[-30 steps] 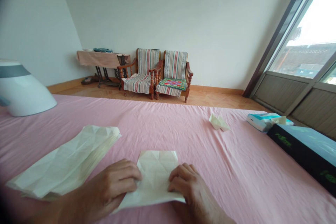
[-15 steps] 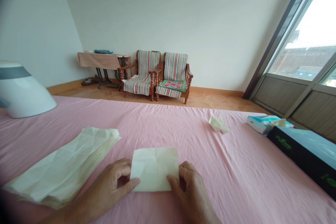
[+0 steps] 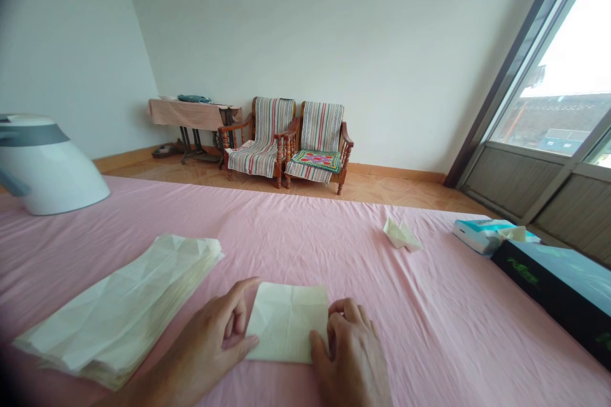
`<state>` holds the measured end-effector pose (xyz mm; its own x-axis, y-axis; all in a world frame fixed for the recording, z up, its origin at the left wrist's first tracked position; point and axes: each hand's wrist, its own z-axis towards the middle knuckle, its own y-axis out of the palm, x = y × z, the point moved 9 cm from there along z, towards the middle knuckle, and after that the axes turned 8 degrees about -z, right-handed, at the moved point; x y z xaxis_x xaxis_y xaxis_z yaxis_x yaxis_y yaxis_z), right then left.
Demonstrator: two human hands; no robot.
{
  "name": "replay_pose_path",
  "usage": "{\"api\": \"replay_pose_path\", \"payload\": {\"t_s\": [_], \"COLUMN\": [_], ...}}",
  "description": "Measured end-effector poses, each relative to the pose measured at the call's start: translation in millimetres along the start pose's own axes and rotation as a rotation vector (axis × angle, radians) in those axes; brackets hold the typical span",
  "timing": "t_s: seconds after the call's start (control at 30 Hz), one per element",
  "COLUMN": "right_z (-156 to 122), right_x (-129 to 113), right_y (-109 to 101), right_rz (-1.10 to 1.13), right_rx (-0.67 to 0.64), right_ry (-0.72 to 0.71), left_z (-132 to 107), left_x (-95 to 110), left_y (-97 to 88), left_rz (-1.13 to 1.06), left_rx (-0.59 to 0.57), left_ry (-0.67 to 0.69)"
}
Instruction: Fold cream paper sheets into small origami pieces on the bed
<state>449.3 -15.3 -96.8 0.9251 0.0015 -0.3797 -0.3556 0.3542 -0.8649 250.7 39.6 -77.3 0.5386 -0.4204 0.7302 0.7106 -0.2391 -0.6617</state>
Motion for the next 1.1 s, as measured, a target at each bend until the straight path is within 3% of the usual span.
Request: {"api": "replay_pose_path", "payload": {"t_s": [0.23, 0.53, 0.73, 0.87, 1.1], "right_z": [0, 1, 2, 1, 1], "right_x": [-3, -4, -4, -4, -5], "right_y": [-4, -4, -3, -4, -5], "right_rz": [-0.108, -0.153, -0.164, -0.150, -0.153], "right_rx": [0.072, 0.091, 0.097, 0.127, 0.144], "right_ry": [-0.046, -0.080, -0.081, -0.088, -0.102], "left_z": [-2, -6, -7, -9, -9], "left_x": [5, 26, 44, 48, 50], "left_y": [5.8, 5.1, 8.4, 14.7, 15.4], "left_rz": [0.081, 0.023, 0.198, 0.247, 0.251], "left_rx": [-0.050, -0.079, -0.140, -0.203, -0.201], "left_ry": [0.097, 0.202, 0.313, 0.381, 0.394]}}
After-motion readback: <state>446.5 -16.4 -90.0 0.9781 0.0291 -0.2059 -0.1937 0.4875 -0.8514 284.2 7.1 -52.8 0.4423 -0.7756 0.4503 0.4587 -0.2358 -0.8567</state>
